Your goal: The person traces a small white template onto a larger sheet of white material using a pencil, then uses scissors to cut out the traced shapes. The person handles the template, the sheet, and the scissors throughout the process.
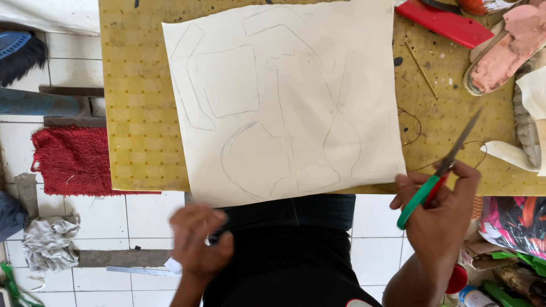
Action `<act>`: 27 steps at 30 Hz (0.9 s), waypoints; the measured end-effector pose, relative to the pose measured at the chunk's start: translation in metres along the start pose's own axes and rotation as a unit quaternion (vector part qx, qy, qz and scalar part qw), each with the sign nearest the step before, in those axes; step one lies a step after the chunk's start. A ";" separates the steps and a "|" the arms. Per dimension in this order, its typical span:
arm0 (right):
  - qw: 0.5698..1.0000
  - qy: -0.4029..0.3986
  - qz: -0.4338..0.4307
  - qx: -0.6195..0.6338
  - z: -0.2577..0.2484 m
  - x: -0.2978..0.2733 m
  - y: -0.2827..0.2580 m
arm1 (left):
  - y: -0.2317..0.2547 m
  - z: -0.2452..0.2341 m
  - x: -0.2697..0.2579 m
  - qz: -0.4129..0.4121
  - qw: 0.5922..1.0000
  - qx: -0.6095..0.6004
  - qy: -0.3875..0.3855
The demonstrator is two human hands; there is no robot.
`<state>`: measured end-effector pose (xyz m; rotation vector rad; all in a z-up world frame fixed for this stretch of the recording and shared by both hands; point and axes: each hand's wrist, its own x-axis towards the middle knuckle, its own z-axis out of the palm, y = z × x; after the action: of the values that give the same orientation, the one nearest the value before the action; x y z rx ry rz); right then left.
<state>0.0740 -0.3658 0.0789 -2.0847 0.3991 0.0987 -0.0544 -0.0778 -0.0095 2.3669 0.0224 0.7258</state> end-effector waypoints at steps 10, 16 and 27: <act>0.971 -0.185 -0.016 0.148 -0.021 -0.039 0.071 | 0.029 0.056 -0.010 -0.383 0.792 -0.419 -0.223; 0.889 -0.425 0.064 0.158 -0.007 -0.065 0.064 | 0.048 0.069 0.014 -0.446 0.756 -0.450 -0.163; 0.855 -0.516 0.013 0.045 0.002 -0.055 0.052 | 0.056 0.065 0.015 -0.344 0.821 -0.382 -0.249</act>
<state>0.0059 -0.3754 0.0479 -1.6351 -0.2343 1.1319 -0.0179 -0.1569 -0.0101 1.5146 0.2894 -0.2366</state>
